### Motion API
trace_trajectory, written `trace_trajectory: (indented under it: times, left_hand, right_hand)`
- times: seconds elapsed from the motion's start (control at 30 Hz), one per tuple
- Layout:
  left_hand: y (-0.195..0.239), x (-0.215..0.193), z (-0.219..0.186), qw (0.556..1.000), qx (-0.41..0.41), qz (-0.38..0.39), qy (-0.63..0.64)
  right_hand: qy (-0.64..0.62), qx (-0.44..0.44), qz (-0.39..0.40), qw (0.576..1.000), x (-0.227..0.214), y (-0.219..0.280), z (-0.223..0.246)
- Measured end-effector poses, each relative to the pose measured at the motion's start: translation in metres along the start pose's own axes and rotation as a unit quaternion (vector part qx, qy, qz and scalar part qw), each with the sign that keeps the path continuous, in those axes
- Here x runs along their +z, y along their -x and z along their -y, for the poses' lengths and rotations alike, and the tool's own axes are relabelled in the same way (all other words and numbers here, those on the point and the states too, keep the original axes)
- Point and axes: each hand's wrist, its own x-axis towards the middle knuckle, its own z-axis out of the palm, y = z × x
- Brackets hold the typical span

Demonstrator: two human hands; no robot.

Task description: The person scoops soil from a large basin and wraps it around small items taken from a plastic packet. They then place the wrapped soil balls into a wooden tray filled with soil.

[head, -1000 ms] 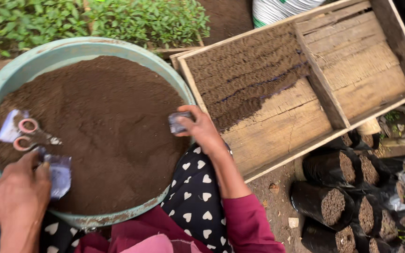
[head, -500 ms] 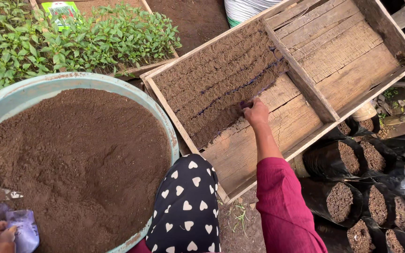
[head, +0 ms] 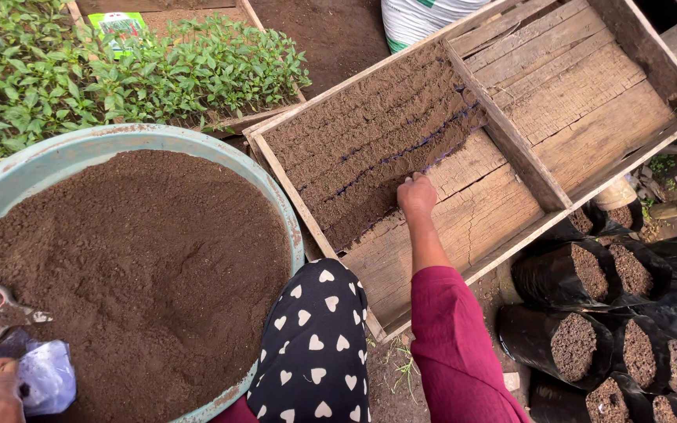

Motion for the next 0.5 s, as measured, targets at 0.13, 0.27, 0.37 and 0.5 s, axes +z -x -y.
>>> trace_trajectory:
  times: [0.13,0.27,0.37,0.5]
  left_hand:
    - [-0.008,0.001,-0.002,0.999,0.013,-0.011,0.045]
    - [-0.012,-0.008,-0.039,0.992,-0.024,0.029,0.120]
    - [0.004,-0.013,-0.101,0.993,-0.010,0.020,0.118]
    - [0.014,-0.009,-0.166,0.977,-0.081,0.049,0.190]
  right_hand:
    - [-0.031,-0.034,0.022,0.999,-0.023,0.055,0.017]
    - [-0.070,-0.086,0.003,0.994,-0.021,0.145,0.044]
    - [-0.072,-0.206,0.037,0.975,-0.007,0.211,0.062]
    - [-0.078,-0.486,0.151,0.857,0.053,0.250,0.051]
